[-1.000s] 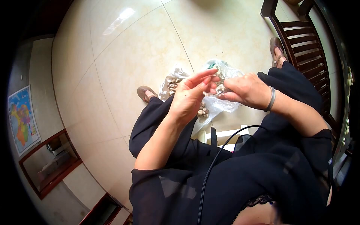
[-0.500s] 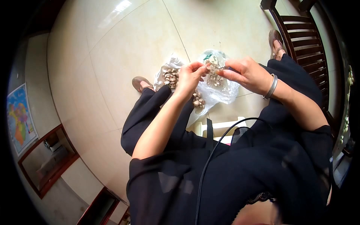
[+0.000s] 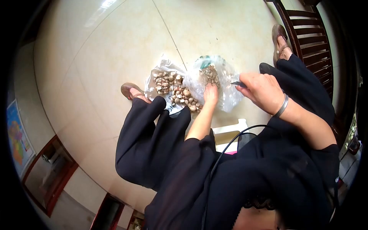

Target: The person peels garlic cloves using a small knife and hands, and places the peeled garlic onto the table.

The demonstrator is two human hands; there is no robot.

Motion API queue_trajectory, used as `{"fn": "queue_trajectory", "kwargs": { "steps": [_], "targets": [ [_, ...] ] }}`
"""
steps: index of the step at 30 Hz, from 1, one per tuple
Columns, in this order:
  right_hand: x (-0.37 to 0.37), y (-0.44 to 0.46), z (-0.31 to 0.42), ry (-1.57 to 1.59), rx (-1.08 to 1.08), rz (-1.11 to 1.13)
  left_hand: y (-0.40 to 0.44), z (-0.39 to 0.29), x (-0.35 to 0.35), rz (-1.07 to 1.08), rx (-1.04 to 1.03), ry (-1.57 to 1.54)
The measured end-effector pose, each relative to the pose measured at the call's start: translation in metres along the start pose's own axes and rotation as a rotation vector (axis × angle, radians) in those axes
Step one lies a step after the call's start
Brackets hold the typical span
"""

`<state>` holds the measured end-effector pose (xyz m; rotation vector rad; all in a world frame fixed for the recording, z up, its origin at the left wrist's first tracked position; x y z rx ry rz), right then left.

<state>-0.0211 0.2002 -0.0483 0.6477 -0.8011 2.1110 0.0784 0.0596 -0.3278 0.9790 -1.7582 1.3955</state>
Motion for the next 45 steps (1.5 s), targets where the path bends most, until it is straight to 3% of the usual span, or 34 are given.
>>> {"fn": "queue_trajectory", "kwargs": {
  "steps": [3, 9, 16, 19, 21, 24, 25, 27, 29, 34, 37, 45],
  "targets": [
    [-0.008, 0.002, 0.0, 0.002, -0.011, 0.018, 0.001, -0.004, -0.013, -0.076, 0.012, 0.048],
    [-0.019, 0.001, 0.006, -0.043, 0.017, 0.119, -0.003, -0.002, 0.004, -0.031, 0.002, 0.05],
    [-0.028, 0.002, 0.004, -0.12, 0.077, 0.057, -0.022, 0.007, 0.063, -0.327, -0.128, 0.035],
    [-0.026, 0.002, 0.005, -0.121, 0.116, 0.063, -0.035, 0.007, 0.088, -0.312, -0.113, -0.058],
    [-0.024, 0.002, 0.008, -0.111, 0.069, 0.085, -0.043, 0.008, 0.103, -0.262, -0.088, -0.171],
    [-0.024, 0.002, 0.005, -0.116, 0.087, 0.124, -0.049, 0.018, 0.099, -0.02, -0.01, -0.617],
    [-0.023, 0.0, 0.007, -0.113, 0.091, 0.116, -0.059, 0.012, 0.133, 0.243, 0.12, -0.878],
    [-0.017, -0.004, 0.012, -0.093, 0.06, 0.173, -0.074, 0.012, 0.168, 0.351, 0.169, -1.23],
    [-0.015, -0.006, 0.009, -0.025, 0.073, 0.18, -0.089, 0.015, 0.203, 0.45, 0.181, -1.382],
    [-0.007, -0.013, 0.011, 0.319, 0.179, 0.192, -0.115, 0.016, 0.261, 0.525, 0.078, -1.536],
    [0.002, -0.017, 0.021, 0.381, 0.128, 0.261, -0.112, 0.017, 0.256, 0.568, 0.054, -1.677],
    [0.0, -0.018, 0.014, 0.438, 0.038, 0.156, -0.099, 0.008, 0.259, 0.644, 0.047, -1.704]
  ]
}}
Point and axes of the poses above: each hand's wrist, its own y-axis towards the middle knuckle, its own x-axis out of the back of the hand, z = x × y, the point moved 1 cm from there along y, towards the middle knuckle, and after that the axes turned 15 degrees about y, right-handed, at the moved point
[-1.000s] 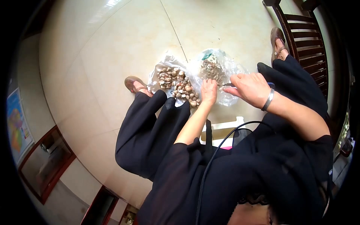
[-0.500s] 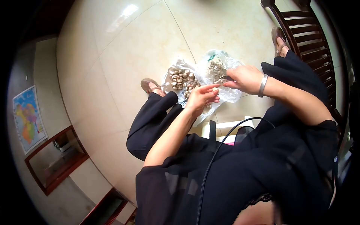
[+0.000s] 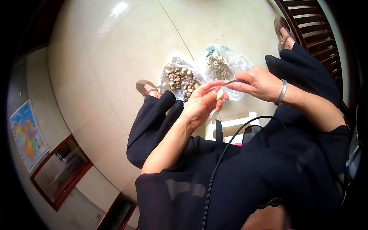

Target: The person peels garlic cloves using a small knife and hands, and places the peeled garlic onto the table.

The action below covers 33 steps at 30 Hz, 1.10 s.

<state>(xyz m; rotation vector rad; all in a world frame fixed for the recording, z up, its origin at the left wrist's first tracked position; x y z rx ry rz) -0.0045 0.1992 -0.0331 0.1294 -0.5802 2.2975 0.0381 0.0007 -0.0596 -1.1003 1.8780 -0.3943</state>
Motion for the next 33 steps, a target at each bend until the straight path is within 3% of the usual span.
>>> {"fn": "queue_trajectory", "kwargs": {
  "steps": [6, 8, 18, 33],
  "targets": [
    [-0.004, -0.002, -0.004, -0.013, 0.093, -0.01, -0.006, -0.004, -0.01, -0.04, 0.018, -0.059],
    [-0.004, -0.002, -0.004, -0.018, 0.137, 0.003, -0.006, -0.005, -0.011, -0.102, 0.009, 0.093],
    [-0.006, -0.004, -0.003, 0.032, 0.051, 0.048, -0.009, 0.0, -0.004, -0.042, -0.055, -0.089],
    [-0.015, -0.007, 0.006, -0.095, 0.185, -0.025, -0.016, -0.003, -0.006, -0.03, -0.098, -0.093]
  ]
}}
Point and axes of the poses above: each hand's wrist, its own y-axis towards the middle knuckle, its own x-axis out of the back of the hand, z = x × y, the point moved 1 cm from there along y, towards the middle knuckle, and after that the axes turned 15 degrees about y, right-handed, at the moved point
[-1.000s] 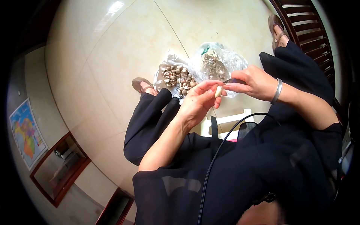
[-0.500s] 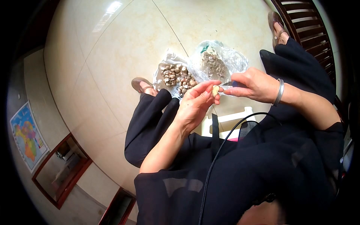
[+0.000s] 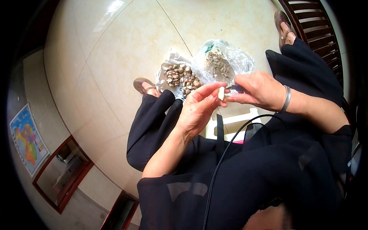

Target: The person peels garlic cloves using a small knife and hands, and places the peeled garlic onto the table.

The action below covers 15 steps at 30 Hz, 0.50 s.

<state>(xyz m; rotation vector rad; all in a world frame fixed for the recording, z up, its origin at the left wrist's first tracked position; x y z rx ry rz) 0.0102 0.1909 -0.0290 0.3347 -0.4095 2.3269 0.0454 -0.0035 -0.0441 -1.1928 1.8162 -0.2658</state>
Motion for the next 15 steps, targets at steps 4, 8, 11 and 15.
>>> {"fn": "queue_trajectory", "kwargs": {
  "steps": [4, 8, 11, 15],
  "targets": [
    [-0.002, -0.0008, 0.0002, -0.022, 0.024, -0.032, -0.0005, 0.0011, -0.0008, 0.02, -0.041, 0.014],
    [-0.0032, -0.0011, 0.0017, -0.03, 0.002, -0.023, -0.002, 0.0001, -0.0026, 0.004, -0.061, 0.058],
    [-0.0023, -0.0015, 0.0055, -0.036, 0.004, -0.012, -0.0035, -0.0032, -0.0068, -0.043, -0.063, 0.086],
    [-0.0031, -0.0017, 0.0066, -0.046, 0.0, -0.015, -0.0045, -0.0053, -0.0082, -0.057, -0.086, 0.104]
  ]
}}
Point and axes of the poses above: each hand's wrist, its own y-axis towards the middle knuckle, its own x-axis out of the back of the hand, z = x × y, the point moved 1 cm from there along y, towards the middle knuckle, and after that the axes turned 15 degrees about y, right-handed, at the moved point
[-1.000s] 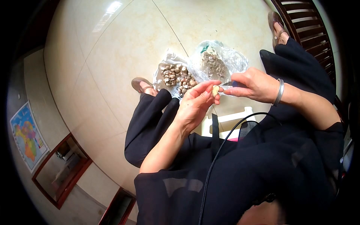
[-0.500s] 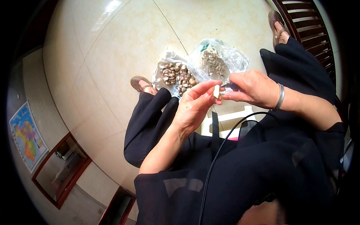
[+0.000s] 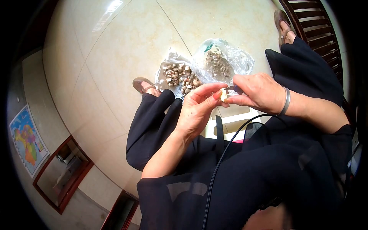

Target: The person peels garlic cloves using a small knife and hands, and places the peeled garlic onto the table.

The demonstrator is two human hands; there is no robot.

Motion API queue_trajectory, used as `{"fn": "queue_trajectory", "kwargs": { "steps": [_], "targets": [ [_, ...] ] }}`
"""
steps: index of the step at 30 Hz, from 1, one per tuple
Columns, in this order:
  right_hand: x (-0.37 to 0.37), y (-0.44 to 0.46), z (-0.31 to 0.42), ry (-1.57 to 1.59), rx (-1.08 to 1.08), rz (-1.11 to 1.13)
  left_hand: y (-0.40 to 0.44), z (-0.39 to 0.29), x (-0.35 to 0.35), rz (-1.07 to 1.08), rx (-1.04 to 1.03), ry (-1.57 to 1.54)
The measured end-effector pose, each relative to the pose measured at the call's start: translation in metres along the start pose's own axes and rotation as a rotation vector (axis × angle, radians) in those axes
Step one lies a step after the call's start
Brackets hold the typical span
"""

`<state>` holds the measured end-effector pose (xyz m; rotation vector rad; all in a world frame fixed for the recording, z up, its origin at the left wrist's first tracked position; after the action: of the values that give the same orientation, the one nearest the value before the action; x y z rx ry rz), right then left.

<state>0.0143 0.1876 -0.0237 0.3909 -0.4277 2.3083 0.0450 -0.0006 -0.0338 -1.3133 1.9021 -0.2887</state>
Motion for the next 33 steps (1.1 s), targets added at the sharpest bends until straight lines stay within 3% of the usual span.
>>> {"fn": "queue_trajectory", "kwargs": {
  "steps": [21, 33],
  "targets": [
    [-0.002, 0.0017, 0.0079, -0.102, -0.016, -0.04, -0.0023, -0.0056, -0.0069, -0.073, 0.021, -0.084],
    [0.0004, 0.0031, 0.0084, 0.05, 0.021, 0.013, -0.0028, -0.0053, -0.0062, -0.058, 0.006, -0.09]
  ]
}}
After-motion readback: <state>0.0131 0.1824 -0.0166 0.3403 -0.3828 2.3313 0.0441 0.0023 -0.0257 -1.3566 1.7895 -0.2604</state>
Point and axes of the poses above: each hand's wrist, its own y-axis towards the middle knuckle, its own x-axis out of the back of the hand, z = x × y, the point moved 1 cm from there along y, towards the middle knuckle, and after that the axes turned 15 degrees about y, right-handed, at the moved point
